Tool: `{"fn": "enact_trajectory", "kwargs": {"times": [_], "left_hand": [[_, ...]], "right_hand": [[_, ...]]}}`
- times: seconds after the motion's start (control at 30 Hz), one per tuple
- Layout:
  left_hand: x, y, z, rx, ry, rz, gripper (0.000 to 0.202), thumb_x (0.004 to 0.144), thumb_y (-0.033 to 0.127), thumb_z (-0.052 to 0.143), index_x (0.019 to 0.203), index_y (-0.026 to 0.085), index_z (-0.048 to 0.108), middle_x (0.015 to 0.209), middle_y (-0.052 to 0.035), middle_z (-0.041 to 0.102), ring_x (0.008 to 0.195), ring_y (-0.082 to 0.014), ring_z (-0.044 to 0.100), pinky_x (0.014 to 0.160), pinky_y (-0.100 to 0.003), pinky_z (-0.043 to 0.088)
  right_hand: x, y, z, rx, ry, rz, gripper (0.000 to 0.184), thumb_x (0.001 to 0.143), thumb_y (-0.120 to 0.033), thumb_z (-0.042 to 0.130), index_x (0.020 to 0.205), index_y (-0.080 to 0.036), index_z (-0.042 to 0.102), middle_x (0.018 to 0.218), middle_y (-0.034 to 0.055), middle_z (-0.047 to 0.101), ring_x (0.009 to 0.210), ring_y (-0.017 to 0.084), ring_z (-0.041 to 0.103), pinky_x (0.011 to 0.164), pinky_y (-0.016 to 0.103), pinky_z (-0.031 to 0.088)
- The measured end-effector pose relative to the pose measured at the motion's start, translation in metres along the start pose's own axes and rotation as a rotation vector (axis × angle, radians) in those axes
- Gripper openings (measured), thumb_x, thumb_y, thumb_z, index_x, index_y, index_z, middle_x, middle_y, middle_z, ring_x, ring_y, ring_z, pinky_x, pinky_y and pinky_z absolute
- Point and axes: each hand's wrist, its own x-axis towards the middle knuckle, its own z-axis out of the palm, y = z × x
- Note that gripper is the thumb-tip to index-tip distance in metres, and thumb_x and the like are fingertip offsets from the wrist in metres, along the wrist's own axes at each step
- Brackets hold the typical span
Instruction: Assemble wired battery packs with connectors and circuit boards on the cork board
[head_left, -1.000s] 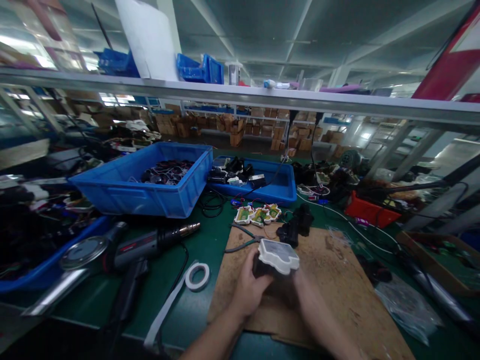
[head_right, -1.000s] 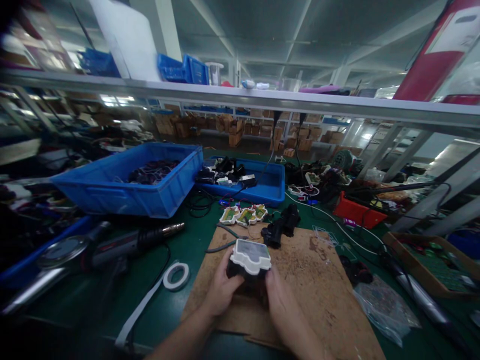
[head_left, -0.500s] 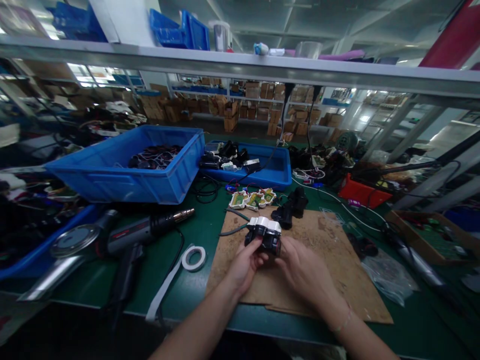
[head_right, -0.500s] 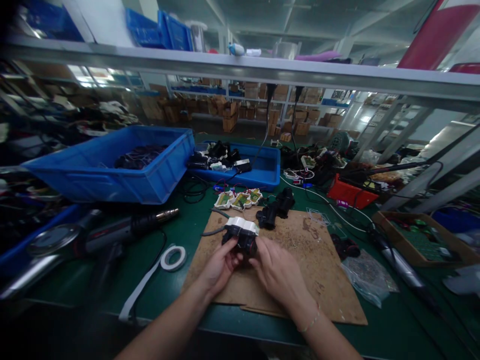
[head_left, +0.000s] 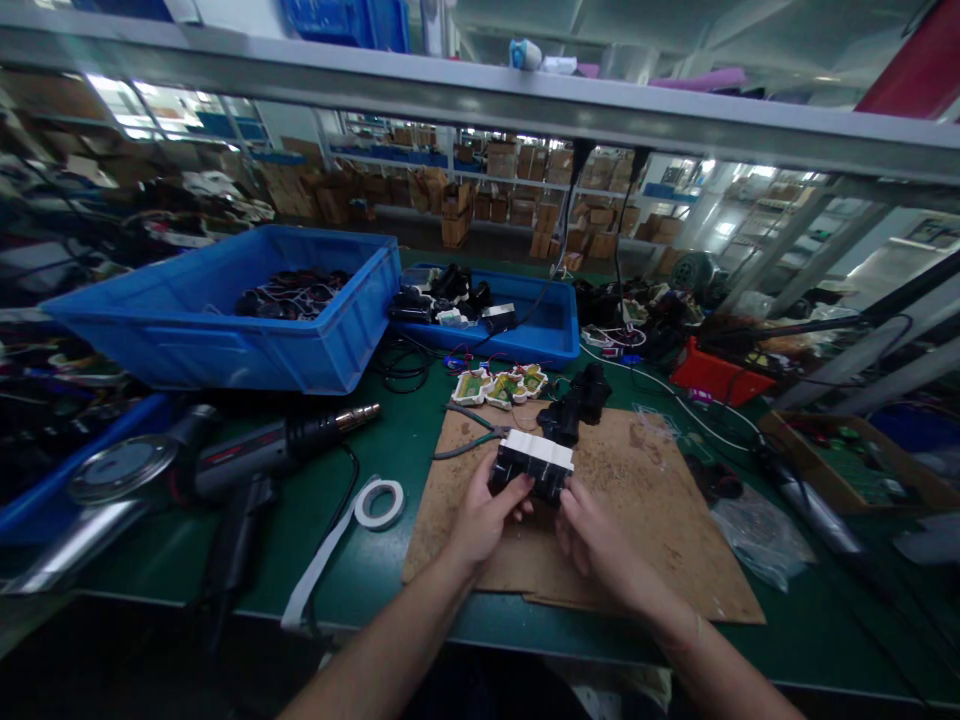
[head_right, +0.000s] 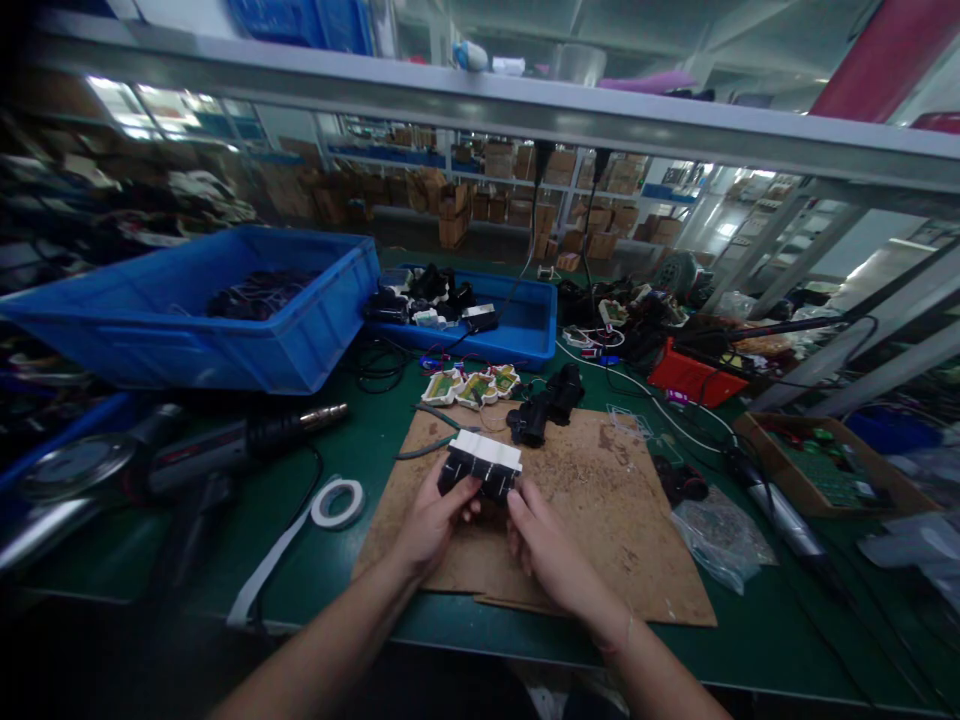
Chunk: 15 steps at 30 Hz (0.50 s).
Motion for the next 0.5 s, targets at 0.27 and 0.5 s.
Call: {"fn": "enact_trajectory", "kwargs": {"times": [0.27,0.5], "left_hand": [[0.001,-0.005,0.002,-0.14,-0.004,-0.09,0.044,0.076,0.038,0.084,0.106,0.015,0.063,0.081,-0.003,0.071,0.058,-0.0105,0.064,0.05,-0.017,0.046],[0.004,-0.006,-0.001,-0.289,0.006,-0.22,0.033,0.077,0.032,0.083,0.099,0.014,0.066,0.08,-0.0042,0.073,0.056,-0.0087,0.065,0.046,-0.013,0.047]], "right_hand": [[-0.006,-0.003,-0.009,-0.308,0.065,-0.115,0.041,0.102,-0.052,0.038,0.123,-0.019,0.052,0.11,0.0118,0.065,0.1,0.025,0.065,0.081,0.039,0.057],[-0.002,-0.006,-0.018,-1.163,0.157,-0.502,0.042,0.103,-0.047,0.038,0.122,-0.014,0.056,0.116,0.0186,0.065,0.099,0.031,0.063,0.074,0.04,0.053]]}}
